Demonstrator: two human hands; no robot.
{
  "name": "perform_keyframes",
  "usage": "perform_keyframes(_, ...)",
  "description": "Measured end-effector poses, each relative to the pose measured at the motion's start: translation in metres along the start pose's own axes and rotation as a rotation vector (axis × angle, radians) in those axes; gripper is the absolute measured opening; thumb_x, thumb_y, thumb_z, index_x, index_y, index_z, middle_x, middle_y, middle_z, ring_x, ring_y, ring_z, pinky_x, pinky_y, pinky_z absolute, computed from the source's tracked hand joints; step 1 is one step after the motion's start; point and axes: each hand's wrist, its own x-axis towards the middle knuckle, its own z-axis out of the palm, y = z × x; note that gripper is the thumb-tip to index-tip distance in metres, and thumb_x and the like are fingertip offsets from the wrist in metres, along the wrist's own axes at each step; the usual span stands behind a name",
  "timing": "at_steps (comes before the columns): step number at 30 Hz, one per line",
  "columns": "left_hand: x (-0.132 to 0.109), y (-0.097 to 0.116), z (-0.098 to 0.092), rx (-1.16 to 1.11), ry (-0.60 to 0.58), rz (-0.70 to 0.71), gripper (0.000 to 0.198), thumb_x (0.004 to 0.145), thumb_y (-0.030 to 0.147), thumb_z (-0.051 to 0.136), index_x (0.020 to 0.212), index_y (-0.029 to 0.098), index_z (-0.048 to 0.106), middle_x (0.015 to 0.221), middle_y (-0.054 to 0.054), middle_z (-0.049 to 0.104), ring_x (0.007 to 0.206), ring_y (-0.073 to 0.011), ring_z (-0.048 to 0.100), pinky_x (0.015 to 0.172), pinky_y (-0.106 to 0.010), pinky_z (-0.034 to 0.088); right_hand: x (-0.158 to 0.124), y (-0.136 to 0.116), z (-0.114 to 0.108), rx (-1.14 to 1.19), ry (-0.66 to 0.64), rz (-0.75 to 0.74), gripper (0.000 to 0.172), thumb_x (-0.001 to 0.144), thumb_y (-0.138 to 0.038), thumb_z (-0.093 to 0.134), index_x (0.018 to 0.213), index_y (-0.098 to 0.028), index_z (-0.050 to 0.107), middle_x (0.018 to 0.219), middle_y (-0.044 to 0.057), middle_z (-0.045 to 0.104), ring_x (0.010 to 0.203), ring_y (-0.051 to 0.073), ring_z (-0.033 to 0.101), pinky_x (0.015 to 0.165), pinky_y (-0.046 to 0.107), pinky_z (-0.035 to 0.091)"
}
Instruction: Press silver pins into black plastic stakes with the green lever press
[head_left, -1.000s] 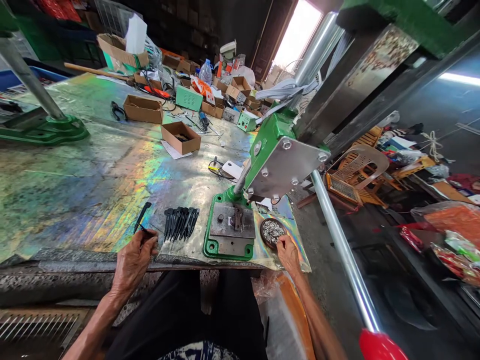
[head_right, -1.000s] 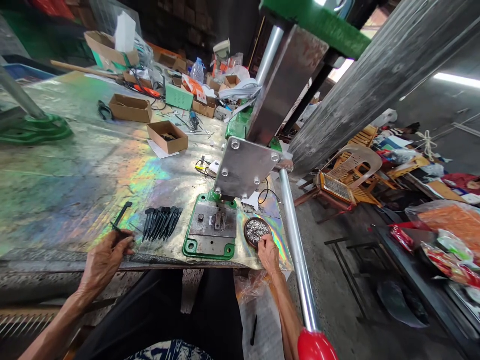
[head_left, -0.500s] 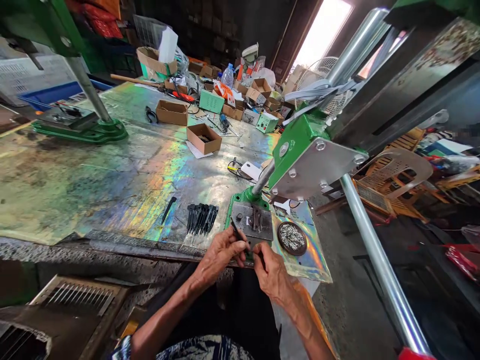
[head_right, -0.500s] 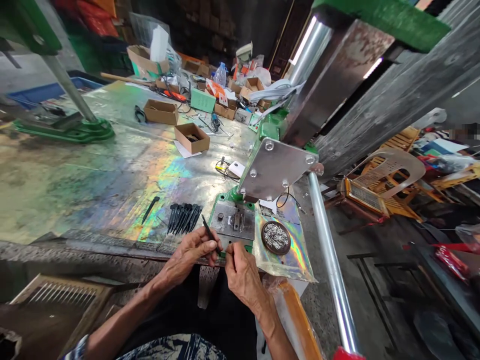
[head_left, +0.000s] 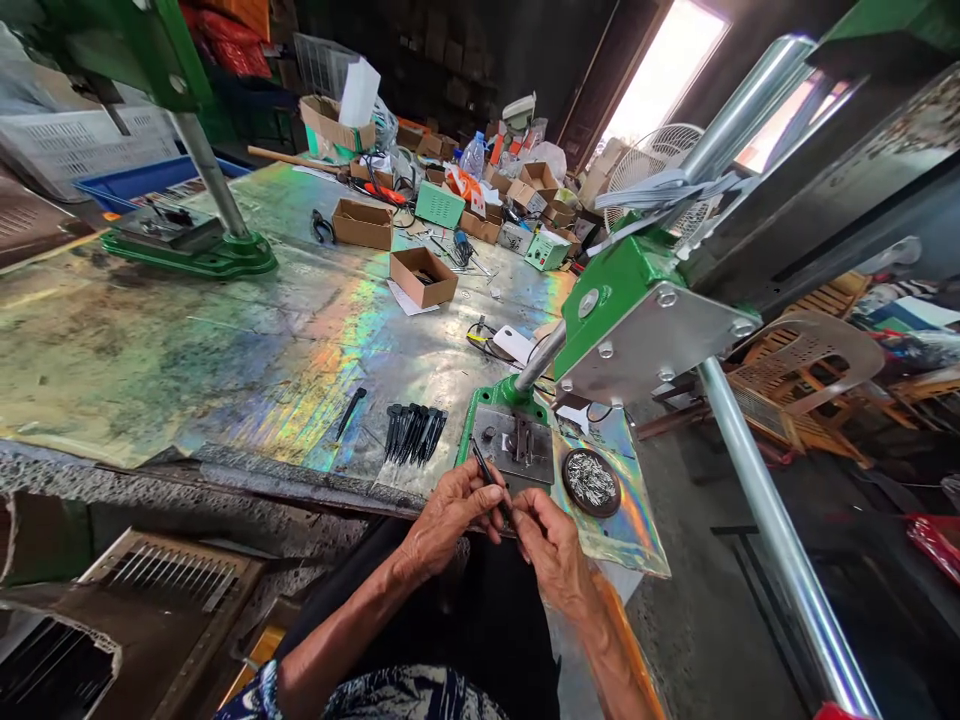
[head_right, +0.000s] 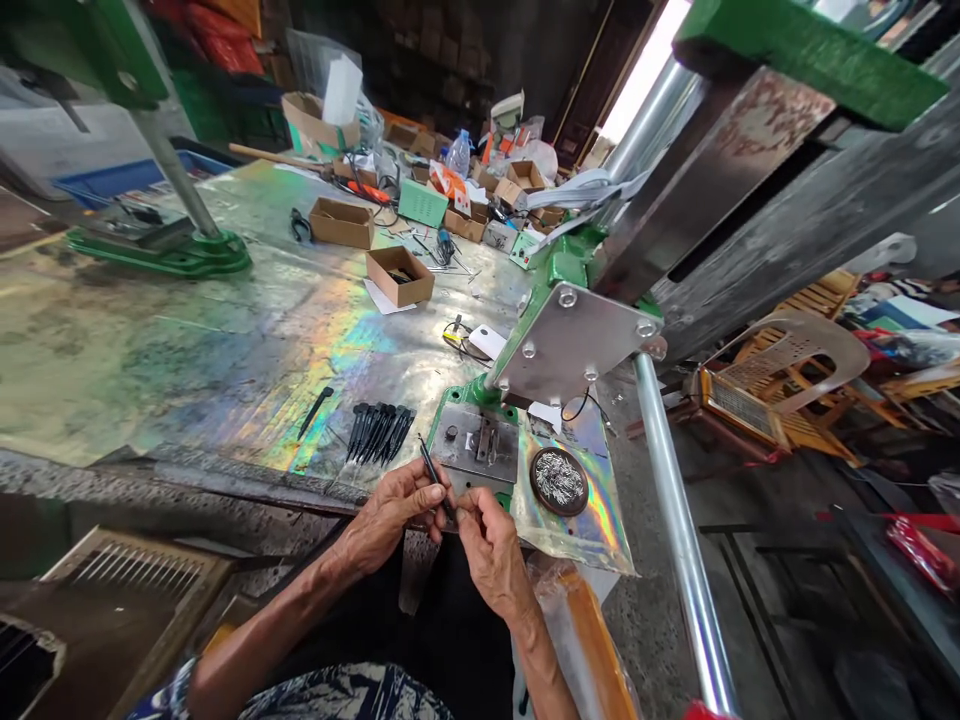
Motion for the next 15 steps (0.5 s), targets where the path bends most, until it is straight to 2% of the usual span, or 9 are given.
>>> perform_keyframes(2,-0.001,-0.001,0.002,-0.005,-0.006,0.000,0.038,0.071,0.044,0.069,0.086,0.014,0.052,0.075,-0.003,0.059,0.055,-0.0102,0.054,0.050,-0.023,0.049,0.001,0.002,0.002,0.148,0.023,0.045,0.024,0.091,-0.042,0.048,0.083,-0.020,0.049,0.061,-0.003,0.043,0.049,0.011,0.036,0.045,0.025,0.028)
perform_keyframes(6,-0.002,-0.004,0.005,0.020,0.006,0.004,0.039,0.069,0.044,0.071,0.083,0.013,0.053,0.071,-0.003,0.058,0.053,-0.0100,0.053,0.046,-0.022,0.047,0.005,0.007,0.008,0.327,0.104,0.056,0.025,0.089,-0.041,0.051,0.080,-0.019,0.052,0.061,-0.002,0.045,0.050,0.011,0.037,0.045,0.024,0.028)
perform_keyframes(12,-0.001,-0.006,-0.001,0.070,0.139,-0.014,0.036,0.066,0.042,0.073,0.077,0.012,0.056,0.056,0.001,0.054,0.044,-0.0083,0.049,0.042,-0.020,0.043,0.011,0.005,0.011,0.467,0.203,0.095,0.025,0.082,-0.041,0.061,0.075,-0.018,0.052,0.060,-0.003,0.042,0.048,0.009,0.033,0.043,0.022,0.025)
perform_keyframes(15,0.001,-0.006,-0.006,0.016,0.184,-0.035,0.037,0.066,0.043,0.073,0.076,0.012,0.055,0.057,0.000,0.056,0.044,-0.0085,0.050,0.042,-0.020,0.043,0.010,-0.002,0.012,0.521,0.207,0.128,0.024,0.078,-0.038,0.066,0.075,-0.018,0.052,0.062,-0.004,0.041,0.048,0.008,0.030,0.042,0.020,0.024)
